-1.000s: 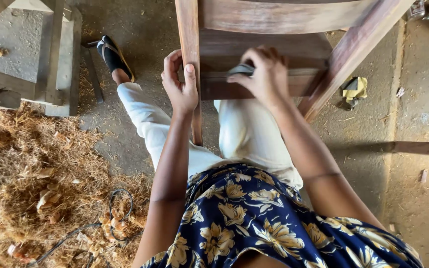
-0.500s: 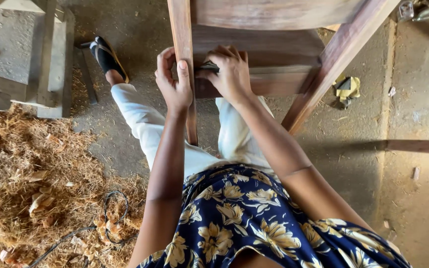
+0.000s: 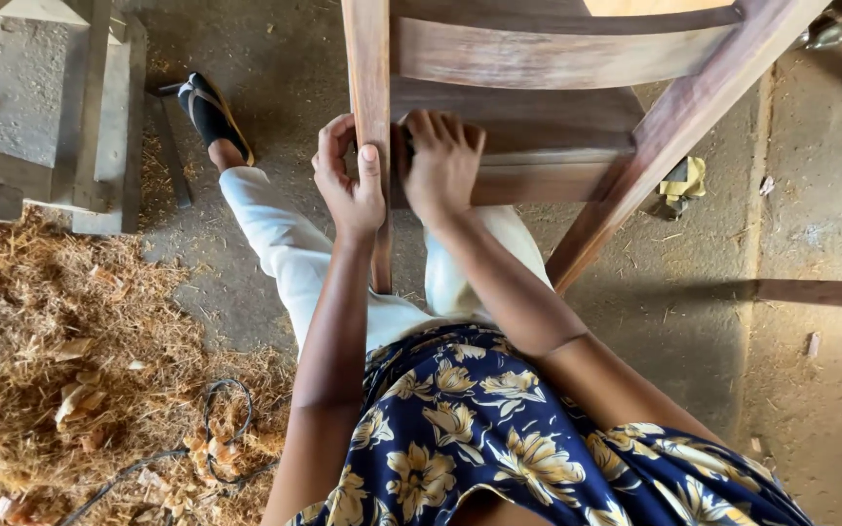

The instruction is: The person sits on the floor and sands a wooden chair using a sanding block. They smooth the chair's legs, seat, and backrest, moving the sanding block along the wood grain.

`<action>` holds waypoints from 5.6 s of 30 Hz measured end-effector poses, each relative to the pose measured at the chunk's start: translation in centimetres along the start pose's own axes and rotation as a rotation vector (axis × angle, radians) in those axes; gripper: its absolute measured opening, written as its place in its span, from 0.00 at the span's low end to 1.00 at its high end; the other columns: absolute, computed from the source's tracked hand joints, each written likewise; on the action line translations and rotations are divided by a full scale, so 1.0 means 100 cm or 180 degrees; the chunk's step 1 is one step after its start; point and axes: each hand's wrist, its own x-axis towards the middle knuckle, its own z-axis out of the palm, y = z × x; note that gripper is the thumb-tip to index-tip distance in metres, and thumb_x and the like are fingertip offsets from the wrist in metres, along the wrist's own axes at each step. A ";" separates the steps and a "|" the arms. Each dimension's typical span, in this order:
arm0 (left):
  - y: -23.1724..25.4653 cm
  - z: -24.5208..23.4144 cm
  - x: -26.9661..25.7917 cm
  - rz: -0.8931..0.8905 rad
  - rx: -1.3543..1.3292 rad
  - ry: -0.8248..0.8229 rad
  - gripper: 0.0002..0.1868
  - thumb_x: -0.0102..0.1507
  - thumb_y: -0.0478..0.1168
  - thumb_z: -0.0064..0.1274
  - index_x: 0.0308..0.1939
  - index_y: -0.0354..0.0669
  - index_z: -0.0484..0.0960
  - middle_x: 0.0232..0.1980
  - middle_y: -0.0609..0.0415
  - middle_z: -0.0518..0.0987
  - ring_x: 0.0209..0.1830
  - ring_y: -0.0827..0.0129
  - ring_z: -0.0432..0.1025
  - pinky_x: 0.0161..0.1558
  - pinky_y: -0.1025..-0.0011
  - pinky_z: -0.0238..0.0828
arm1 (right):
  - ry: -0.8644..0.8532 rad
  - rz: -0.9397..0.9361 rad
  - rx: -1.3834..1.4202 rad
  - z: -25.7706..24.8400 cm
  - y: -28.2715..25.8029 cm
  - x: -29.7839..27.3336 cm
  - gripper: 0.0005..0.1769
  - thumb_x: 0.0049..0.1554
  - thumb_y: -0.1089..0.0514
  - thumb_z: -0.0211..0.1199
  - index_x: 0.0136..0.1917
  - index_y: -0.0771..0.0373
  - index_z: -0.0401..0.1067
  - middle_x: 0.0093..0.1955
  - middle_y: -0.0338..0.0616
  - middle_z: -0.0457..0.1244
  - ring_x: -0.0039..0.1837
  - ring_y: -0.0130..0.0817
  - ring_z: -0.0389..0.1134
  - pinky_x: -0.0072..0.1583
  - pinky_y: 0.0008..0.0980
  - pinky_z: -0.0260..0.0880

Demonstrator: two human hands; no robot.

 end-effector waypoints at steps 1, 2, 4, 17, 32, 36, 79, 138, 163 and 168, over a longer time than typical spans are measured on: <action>0.002 -0.002 0.000 0.0000 -0.0043 -0.0045 0.28 0.69 0.64 0.44 0.57 0.46 0.76 0.48 0.49 0.85 0.52 0.56 0.79 0.62 0.66 0.54 | 0.0265 -0.0114 0.0018 -0.005 -0.006 0.001 0.12 0.51 0.44 0.71 0.41 0.44 0.69 0.36 0.28 0.64 0.45 0.33 0.68 0.52 0.38 0.60; 0.005 -0.001 0.000 -0.0004 -0.0099 -0.0092 0.28 0.70 0.64 0.43 0.57 0.44 0.75 0.48 0.46 0.85 0.52 0.54 0.79 0.62 0.62 0.57 | 0.0527 -0.0229 0.0021 -0.010 -0.011 0.002 0.14 0.56 0.43 0.67 0.39 0.46 0.65 0.33 0.29 0.60 0.43 0.33 0.66 0.51 0.35 0.57; 0.009 0.000 0.004 0.0013 -0.0114 -0.0116 0.29 0.70 0.64 0.43 0.57 0.43 0.75 0.47 0.45 0.84 0.51 0.54 0.79 0.61 0.61 0.59 | 0.0522 -0.0249 0.0041 -0.002 0.008 0.000 0.11 0.55 0.45 0.68 0.39 0.44 0.67 0.33 0.27 0.62 0.43 0.32 0.68 0.51 0.37 0.58; 0.013 0.003 0.007 0.0099 -0.0231 0.0063 0.24 0.71 0.60 0.45 0.56 0.44 0.76 0.43 0.46 0.83 0.46 0.58 0.79 0.54 0.57 0.69 | 0.0388 0.0256 -0.0539 -0.042 0.156 -0.019 0.09 0.56 0.45 0.71 0.41 0.47 0.75 0.35 0.33 0.69 0.43 0.41 0.71 0.50 0.41 0.63; 0.016 0.001 0.003 0.0127 -0.0341 0.0029 0.25 0.71 0.59 0.46 0.56 0.40 0.75 0.45 0.42 0.82 0.48 0.55 0.78 0.53 0.54 0.71 | 0.0856 -0.0280 0.0027 -0.048 0.143 -0.033 0.10 0.62 0.44 0.70 0.42 0.46 0.74 0.52 0.24 0.70 0.52 0.35 0.71 0.53 0.40 0.66; 0.015 0.001 0.005 0.0093 -0.0349 -0.0003 0.26 0.72 0.60 0.45 0.56 0.40 0.75 0.46 0.43 0.82 0.49 0.56 0.78 0.53 0.55 0.71 | 0.0818 0.0097 0.0267 -0.072 0.214 -0.050 0.08 0.61 0.50 0.75 0.46 0.50 0.78 0.54 0.33 0.66 0.54 0.42 0.66 0.58 0.43 0.64; 0.023 0.006 0.007 0.0047 -0.0216 0.0053 0.28 0.71 0.61 0.44 0.55 0.38 0.74 0.47 0.47 0.81 0.48 0.60 0.77 0.52 0.62 0.71 | 0.0775 -0.0580 0.0993 -0.023 0.074 -0.030 0.15 0.53 0.46 0.81 0.39 0.49 0.75 0.54 0.30 0.68 0.64 0.39 0.67 0.73 0.58 0.44; 0.004 0.003 0.002 0.0243 -0.0421 0.0046 0.28 0.72 0.60 0.44 0.56 0.35 0.74 0.46 0.40 0.79 0.48 0.58 0.75 0.53 0.55 0.70 | 0.0464 -0.0318 0.1835 -0.065 0.142 -0.024 0.09 0.56 0.56 0.79 0.42 0.56 0.79 0.45 0.37 0.73 0.52 0.42 0.75 0.61 0.40 0.66; 0.004 -0.002 0.002 0.0192 -0.0348 -0.0013 0.27 0.72 0.59 0.43 0.56 0.38 0.73 0.46 0.40 0.80 0.48 0.55 0.77 0.53 0.54 0.71 | 0.1476 -0.0199 -0.0507 -0.099 0.227 -0.066 0.08 0.57 0.58 0.77 0.43 0.51 0.76 0.37 0.35 0.65 0.41 0.41 0.69 0.53 0.43 0.69; 0.007 -0.005 -0.002 0.0184 -0.0372 -0.0035 0.29 0.72 0.61 0.43 0.56 0.37 0.73 0.46 0.40 0.80 0.49 0.56 0.76 0.54 0.54 0.71 | 0.1395 -0.0155 0.0166 -0.037 0.122 -0.075 0.07 0.57 0.60 0.70 0.41 0.54 0.72 0.38 0.39 0.62 0.44 0.46 0.68 0.50 0.43 0.71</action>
